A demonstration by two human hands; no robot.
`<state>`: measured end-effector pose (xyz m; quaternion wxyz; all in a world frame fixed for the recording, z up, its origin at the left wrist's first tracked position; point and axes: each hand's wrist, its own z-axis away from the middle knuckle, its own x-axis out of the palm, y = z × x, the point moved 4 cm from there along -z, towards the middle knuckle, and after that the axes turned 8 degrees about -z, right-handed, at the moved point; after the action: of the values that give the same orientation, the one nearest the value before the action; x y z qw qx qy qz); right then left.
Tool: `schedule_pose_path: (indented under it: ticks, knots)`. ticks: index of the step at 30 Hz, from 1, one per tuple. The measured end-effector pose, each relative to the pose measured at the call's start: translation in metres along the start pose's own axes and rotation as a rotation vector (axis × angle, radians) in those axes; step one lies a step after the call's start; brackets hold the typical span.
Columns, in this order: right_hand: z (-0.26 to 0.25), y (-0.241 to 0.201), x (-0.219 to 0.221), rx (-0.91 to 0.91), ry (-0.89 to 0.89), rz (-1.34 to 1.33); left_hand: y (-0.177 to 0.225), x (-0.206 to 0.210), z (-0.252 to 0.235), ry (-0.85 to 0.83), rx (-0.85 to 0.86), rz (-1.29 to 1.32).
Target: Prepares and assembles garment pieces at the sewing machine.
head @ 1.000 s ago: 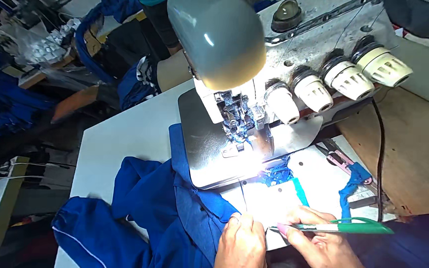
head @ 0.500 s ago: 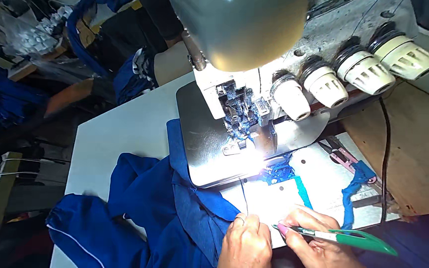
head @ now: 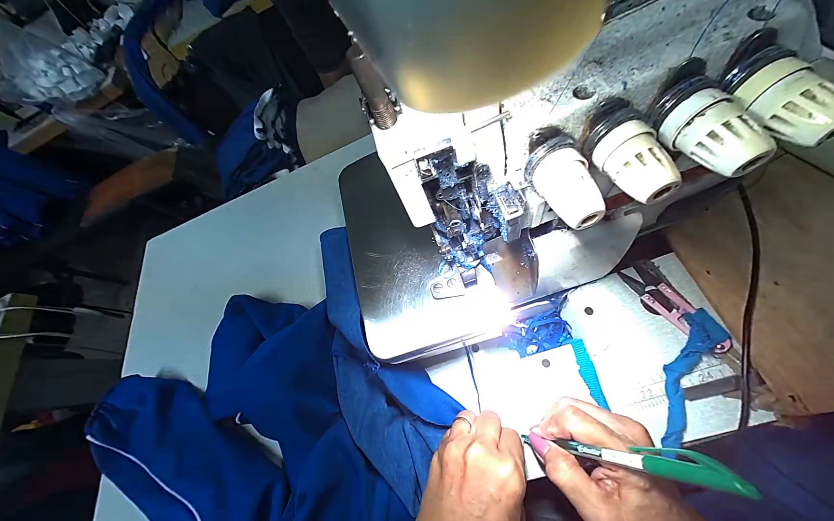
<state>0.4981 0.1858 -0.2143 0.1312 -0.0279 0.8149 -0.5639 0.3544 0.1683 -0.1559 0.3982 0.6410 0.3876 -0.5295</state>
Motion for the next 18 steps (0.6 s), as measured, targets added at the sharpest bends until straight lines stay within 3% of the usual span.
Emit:
schedule_pose_path:
  ticks: [10,15,18]
  knots:
    - [-0.001,-0.005,-0.016,-0.056,0.130,-0.090,-0.006,0.003,0.006,0.049,-0.031,0.066]
    - [0.005,-0.015,-0.030,0.098,0.081,-0.194,-0.011,-0.001,0.016,0.280,-0.116,0.434]
    - [0.009,-0.021,-0.024,0.209,-0.063,-0.220,-0.010,-0.006,0.017,0.303,-0.181,0.632]
